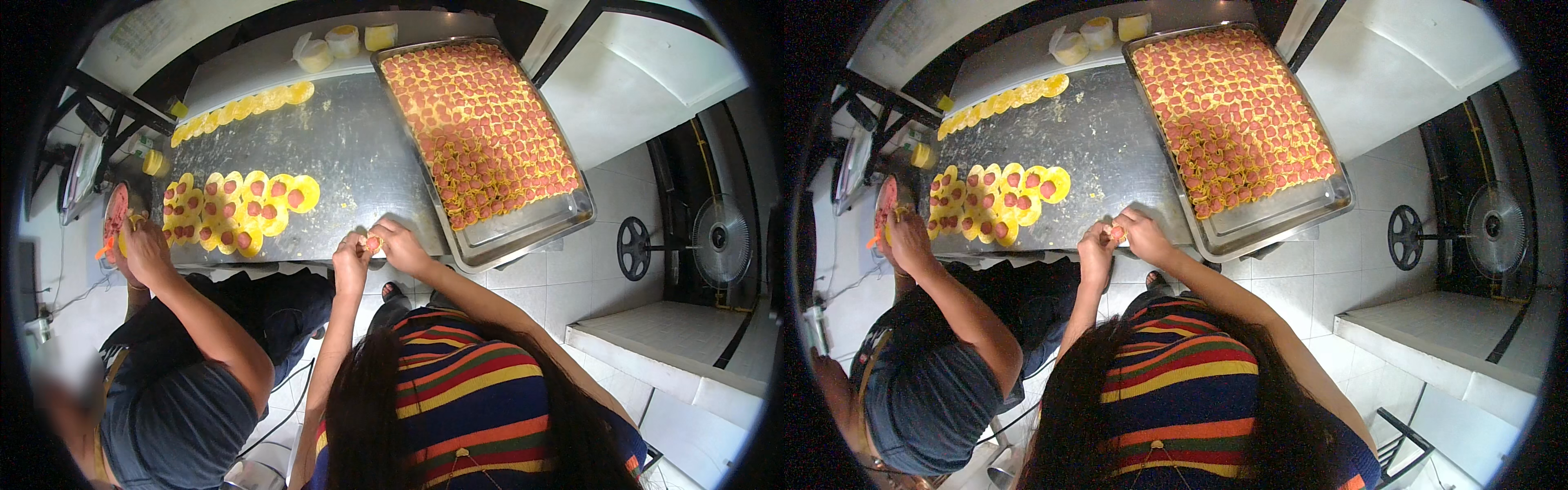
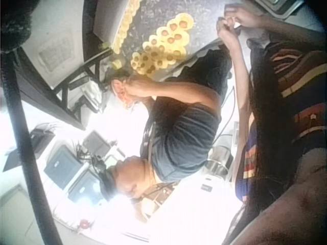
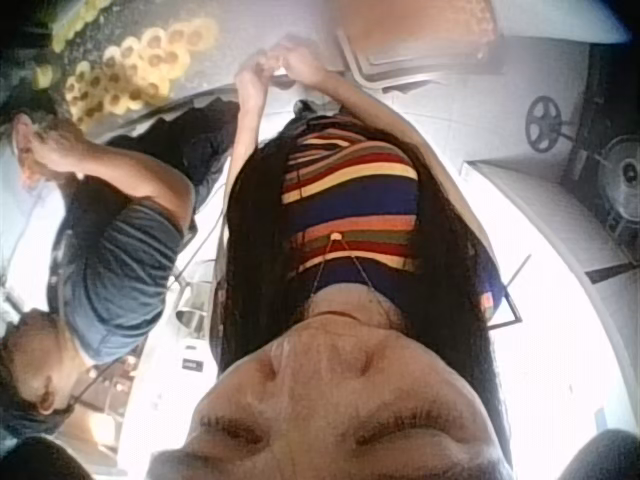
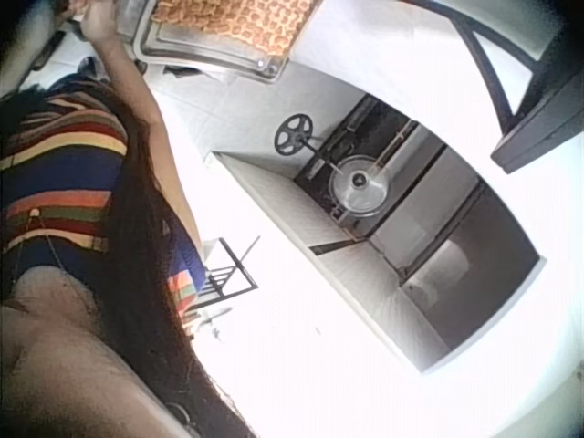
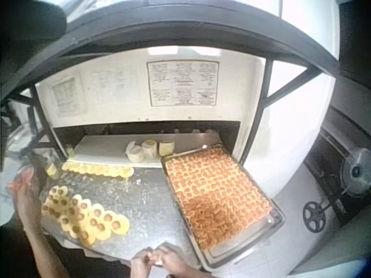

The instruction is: The person places small round yellow dough pieces with red filling onto a large metal tray. They pick up each piece from the table and arrange them in neat rows on the tray alongside another person who is also placing pieces.

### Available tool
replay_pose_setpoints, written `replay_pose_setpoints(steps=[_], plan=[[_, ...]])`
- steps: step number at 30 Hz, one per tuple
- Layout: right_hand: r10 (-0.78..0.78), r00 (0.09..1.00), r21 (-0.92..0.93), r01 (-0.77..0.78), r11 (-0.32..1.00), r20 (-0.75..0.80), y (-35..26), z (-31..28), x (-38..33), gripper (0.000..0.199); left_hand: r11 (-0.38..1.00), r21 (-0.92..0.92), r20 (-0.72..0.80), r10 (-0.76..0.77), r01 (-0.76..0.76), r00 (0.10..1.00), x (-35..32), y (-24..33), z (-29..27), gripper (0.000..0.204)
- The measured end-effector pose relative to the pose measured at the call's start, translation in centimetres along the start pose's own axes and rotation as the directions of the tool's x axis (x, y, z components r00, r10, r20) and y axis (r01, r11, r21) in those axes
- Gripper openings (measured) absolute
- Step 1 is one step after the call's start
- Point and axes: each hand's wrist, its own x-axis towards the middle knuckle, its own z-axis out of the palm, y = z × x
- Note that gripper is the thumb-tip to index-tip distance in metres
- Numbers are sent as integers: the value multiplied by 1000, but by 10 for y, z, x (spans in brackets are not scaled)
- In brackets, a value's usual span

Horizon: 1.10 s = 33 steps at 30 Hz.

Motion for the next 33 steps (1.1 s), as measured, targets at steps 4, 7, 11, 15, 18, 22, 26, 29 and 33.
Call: replay_pose_setpoints(steps=[4, 7, 11, 15, 18, 22, 26, 29, 33], plan=[[-35, 999, 48, 36, 998, -25, -2, -6, 3, 24, 999, 19, 23, -48, 47, 999, 0, 11, -8, 23], [-47, 996, -3, 47, 999, -79, -3, -6, 2, 25, 997, -47, 16, -61, 61, 998, 2, 11, -11, 23], [-18, 1000, 29, 19, 999, -18, 3, -2, 4, 27, 999, 50, 38, 5, -7, 999, 5, 11, -14, 23], [-4, 1000, 25, 4, 1000, 23, 7, 1, 7, 27, 1000, -6, 24, -11, 11, 1000, 4, 9, -11, 20], [-12, 999, 30, 11, 999, 38, 8, 0, 6, 27, 999, -43, 7, 14, -14, 1000, 4, 11, -9, 21], [-31, 999, -66, 32, 997, 7, -6, 1, 5, 29, 998, -43, 1, -36, 36, 999, 0, 2, -12, 25], [-48, 994, -199, 68, 978, 100, -1, -2, 4, 29, 990, -99, -46, -101, 96, 994, 8, -27, -21, 27], [25, 1000, -145, -26, 989, -10, -16, -26, -4, 26, 999, 6, -249, -39, 42, 968, 39, -63, -35, 26], [141, 960, -11, -147, 989, -241, -24, -87, -42, 24, 958, 209, -397, -100, 196, 913, 76, -58, -54, 29]])
